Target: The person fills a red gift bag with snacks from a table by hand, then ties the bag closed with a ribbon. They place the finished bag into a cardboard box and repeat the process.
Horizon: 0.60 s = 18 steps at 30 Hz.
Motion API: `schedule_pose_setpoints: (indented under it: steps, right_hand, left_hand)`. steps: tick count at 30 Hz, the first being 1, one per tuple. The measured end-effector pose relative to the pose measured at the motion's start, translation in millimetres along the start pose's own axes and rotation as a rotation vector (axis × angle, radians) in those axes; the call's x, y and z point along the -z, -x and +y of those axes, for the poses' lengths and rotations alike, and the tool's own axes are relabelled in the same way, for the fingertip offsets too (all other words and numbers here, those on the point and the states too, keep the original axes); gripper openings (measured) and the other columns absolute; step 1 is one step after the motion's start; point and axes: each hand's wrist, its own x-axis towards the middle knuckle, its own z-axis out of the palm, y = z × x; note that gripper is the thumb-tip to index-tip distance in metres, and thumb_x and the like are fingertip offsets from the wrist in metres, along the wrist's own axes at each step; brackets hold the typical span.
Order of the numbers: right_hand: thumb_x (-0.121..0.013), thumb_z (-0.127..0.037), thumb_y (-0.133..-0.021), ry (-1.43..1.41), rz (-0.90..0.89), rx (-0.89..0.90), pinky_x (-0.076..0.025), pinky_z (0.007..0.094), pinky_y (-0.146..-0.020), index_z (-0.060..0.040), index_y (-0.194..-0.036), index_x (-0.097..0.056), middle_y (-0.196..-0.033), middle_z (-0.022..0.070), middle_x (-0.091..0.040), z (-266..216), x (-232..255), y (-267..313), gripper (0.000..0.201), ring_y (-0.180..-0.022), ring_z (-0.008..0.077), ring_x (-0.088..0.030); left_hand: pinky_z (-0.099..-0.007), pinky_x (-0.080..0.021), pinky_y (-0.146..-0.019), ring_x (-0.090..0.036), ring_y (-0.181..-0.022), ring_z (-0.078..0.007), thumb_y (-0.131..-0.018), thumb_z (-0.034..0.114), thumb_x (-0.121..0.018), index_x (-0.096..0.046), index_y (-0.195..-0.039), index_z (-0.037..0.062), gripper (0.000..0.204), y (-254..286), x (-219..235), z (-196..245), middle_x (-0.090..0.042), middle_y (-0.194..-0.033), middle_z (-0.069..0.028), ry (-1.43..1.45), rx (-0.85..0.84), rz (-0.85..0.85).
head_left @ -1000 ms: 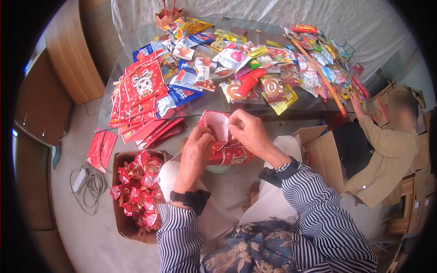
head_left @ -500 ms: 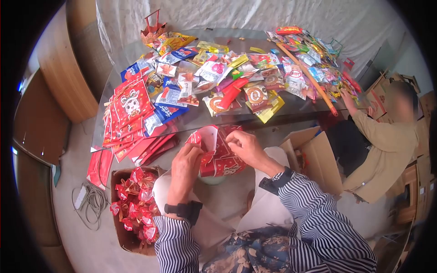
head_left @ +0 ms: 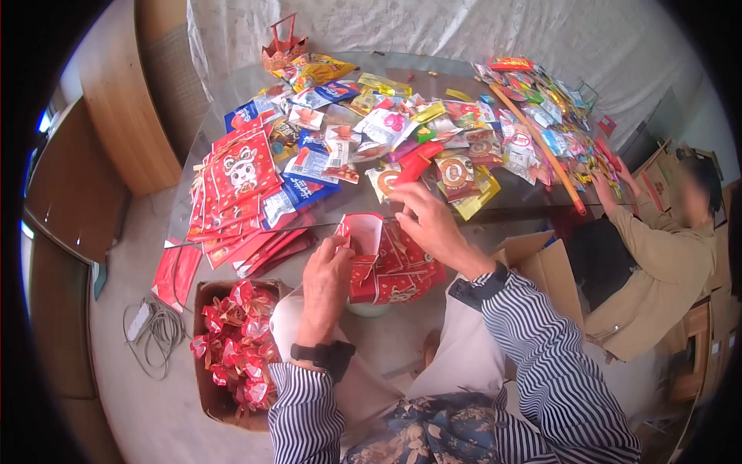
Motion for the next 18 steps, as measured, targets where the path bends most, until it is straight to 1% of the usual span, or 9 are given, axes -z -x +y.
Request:
schedule_pose_setpoints:
  steps: [3, 4, 7, 10, 14, 17, 18]
  right_hand:
    - [-0.063, -0.002, -0.086, 0.142, 0.043, 0.113, -0.054, 0.0367, -0.079, -0.0009, -0.120, -0.060, -0.127, 0.0140, -0.058, 3, -9, -26, 0.034, -0.085, 0.0258, -0.067]
    - [-0.062, -0.005, -0.088, 0.163, 0.047, 0.125, -0.054, 0.0398, -0.083, -0.0007, -0.121, -0.060, -0.132, 0.0150, -0.057, 2, -9, -34, 0.033, -0.095, 0.0302, -0.067]
    - [-0.060, -0.009, -0.090, 0.241, 0.012, 0.154, -0.054, 0.0411, -0.085, -0.0013, -0.121, -0.061, -0.133, 0.0141, -0.057, 4, -16, -55, 0.032, -0.101, 0.0330, -0.066]
    - [-0.060, -0.011, -0.090, 0.291, -0.037, 0.179, -0.054, 0.0428, -0.086, -0.0020, -0.117, -0.063, -0.131, 0.0136, -0.059, 3, -25, -67, 0.029, -0.103, 0.0345, -0.065]
    - [-0.061, -0.012, -0.089, 0.359, -0.095, 0.222, -0.054, 0.0439, -0.087, -0.0034, -0.114, -0.064, -0.125, 0.0134, -0.062, 12, -43, -77, 0.026, -0.103, 0.0355, -0.065]
    - [-0.063, -0.012, -0.089, 0.255, -0.128, 0.203, -0.054, 0.0434, -0.086, -0.0045, -0.113, -0.065, -0.117, 0.0133, -0.065, 11, -58, -77, 0.025, -0.101, 0.0353, -0.065]
    - [-0.063, -0.011, -0.088, 0.226, -0.166, 0.177, -0.054, 0.0429, -0.085, -0.0044, -0.112, -0.065, -0.115, 0.0131, -0.065, 7, -61, -75, 0.025, -0.101, 0.0352, -0.065]
  left_hand:
    - [-0.0416, -0.052, -0.077, -0.064, -0.091, -0.0318, -0.081, -0.002, -0.064, -0.065, -0.090, 0.0020, 0.010, 1, -1, -2, -0.062, -0.108, -0.0117, 0.023, 0.021, 0.022]
    - [-0.0420, -0.052, -0.076, -0.064, -0.089, -0.0316, -0.081, 0.000, -0.063, -0.065, -0.089, 0.0023, 0.009, 2, -2, -2, -0.062, -0.106, -0.0116, 0.027, 0.026, 0.036]
    - [-0.0418, -0.052, -0.076, -0.064, -0.089, -0.0322, -0.081, 0.000, -0.063, -0.064, -0.089, 0.0020, 0.009, 4, -1, -5, -0.062, -0.107, -0.0124, 0.039, 0.073, 0.037]
    - [-0.0424, -0.053, -0.073, -0.065, -0.090, -0.0324, -0.080, -0.003, -0.068, -0.065, -0.092, 0.0018, 0.014, 4, 1, -9, -0.061, -0.111, -0.0121, 0.039, 0.059, 0.038]
    - [-0.0422, -0.053, -0.073, -0.064, -0.088, -0.0325, -0.080, -0.003, -0.068, -0.065, -0.091, 0.0025, 0.013, 5, 5, -9, -0.060, -0.110, -0.0120, 0.037, 0.074, 0.030]
    - [-0.0422, -0.053, -0.073, -0.064, -0.087, -0.0322, -0.080, -0.002, -0.068, -0.065, -0.090, 0.0029, 0.012, 6, 4, -13, -0.061, -0.109, -0.0117, 0.041, 0.079, 0.022]
    - [-0.0423, -0.053, -0.073, -0.064, -0.086, -0.0322, -0.080, -0.002, -0.068, -0.065, -0.090, 0.0029, 0.012, 6, 4, -13, -0.061, -0.109, -0.0116, 0.039, 0.079, 0.022]
